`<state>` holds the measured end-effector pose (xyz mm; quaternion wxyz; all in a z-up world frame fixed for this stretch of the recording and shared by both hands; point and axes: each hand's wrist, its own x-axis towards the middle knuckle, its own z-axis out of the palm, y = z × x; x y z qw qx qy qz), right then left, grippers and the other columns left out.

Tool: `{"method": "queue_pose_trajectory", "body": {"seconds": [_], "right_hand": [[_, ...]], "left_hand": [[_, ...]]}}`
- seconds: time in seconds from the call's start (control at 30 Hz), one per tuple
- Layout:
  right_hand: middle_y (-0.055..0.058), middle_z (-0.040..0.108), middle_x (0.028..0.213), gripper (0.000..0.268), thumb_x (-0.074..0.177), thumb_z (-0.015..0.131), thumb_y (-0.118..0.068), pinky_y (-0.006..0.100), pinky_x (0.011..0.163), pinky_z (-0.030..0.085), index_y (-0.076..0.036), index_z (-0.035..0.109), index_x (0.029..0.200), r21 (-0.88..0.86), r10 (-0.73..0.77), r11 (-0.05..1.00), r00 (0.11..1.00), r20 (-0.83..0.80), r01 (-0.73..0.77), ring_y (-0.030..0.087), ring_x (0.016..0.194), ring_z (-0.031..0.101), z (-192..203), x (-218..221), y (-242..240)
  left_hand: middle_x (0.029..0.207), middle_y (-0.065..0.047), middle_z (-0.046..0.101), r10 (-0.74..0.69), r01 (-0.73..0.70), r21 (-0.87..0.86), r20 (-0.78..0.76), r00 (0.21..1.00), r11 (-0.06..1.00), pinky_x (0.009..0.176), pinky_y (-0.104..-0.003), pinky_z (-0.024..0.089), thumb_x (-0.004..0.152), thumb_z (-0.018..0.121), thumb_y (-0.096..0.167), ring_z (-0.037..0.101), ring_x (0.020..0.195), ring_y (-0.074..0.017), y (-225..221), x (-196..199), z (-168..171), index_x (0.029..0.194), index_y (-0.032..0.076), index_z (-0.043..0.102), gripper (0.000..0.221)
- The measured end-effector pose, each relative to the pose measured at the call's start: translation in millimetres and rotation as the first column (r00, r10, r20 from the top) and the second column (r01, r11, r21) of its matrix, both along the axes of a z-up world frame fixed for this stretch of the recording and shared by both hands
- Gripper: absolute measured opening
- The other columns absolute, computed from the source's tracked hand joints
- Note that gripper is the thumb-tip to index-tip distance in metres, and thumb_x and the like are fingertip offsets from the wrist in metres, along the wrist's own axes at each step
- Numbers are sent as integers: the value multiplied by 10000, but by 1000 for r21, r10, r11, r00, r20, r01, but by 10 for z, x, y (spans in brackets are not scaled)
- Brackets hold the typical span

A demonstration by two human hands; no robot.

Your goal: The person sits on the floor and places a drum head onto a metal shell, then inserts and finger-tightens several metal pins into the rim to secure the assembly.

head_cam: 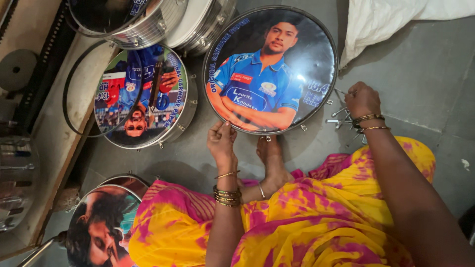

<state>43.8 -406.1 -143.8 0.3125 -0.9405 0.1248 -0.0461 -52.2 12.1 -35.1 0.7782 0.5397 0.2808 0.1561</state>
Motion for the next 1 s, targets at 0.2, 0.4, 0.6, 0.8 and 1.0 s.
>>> {"method": "queue_pose_trajectory", "body": {"seconds": [0.2,0.4,0.6,0.8,1.0], "right_hand": [[156,742,904,145,851,831,-129,434,780,568,-54,745,939,2,24,1000,997,70,-24,341,832,720,163,-1,51],[127,764,907,56,923,773,-57,338,746,578,-35,751,969,170,10,985,995,101,-27,222,808,757,191,-18,30],[103,761,921,65,936,795,-18,307,706,569,-23,753,986,270,-50,962,957,285,-30,167,777,719,469,-58,-48],[72,729,1049,177,1008,741,11,239,772,618,25,695,1178,657,-169,745,920,354,-116,114,910,716,1215,-489,-27],[73,691,998,179,1052,735,30,240,788,576,67,655,1208,642,-29,739,943,330,-202,97,829,670,2002,-971,413]], "left_hand": [[856,-29,668,18,-17,-13,27,999,1000,689,-262,592,932,726,82,631,722,-83,-5,24,9,1184,-34,605,303],[911,-50,686,26,-22,-38,96,995,999,666,-248,563,942,708,64,643,736,-93,60,48,6,1197,-42,582,304],[1162,-86,609,76,-76,15,-56,996,997,783,-347,567,938,702,196,652,945,-155,-4,-30,-34,1346,31,462,501],[1244,-79,600,-73,40,-218,-146,987,975,824,-387,582,935,641,219,684,1030,-213,-164,-317,-133,1388,55,410,534],[1146,-105,683,-434,363,-337,-167,885,869,789,-304,563,1004,619,138,681,928,-190,-453,-473,-343,1300,-18,592,336]]}}
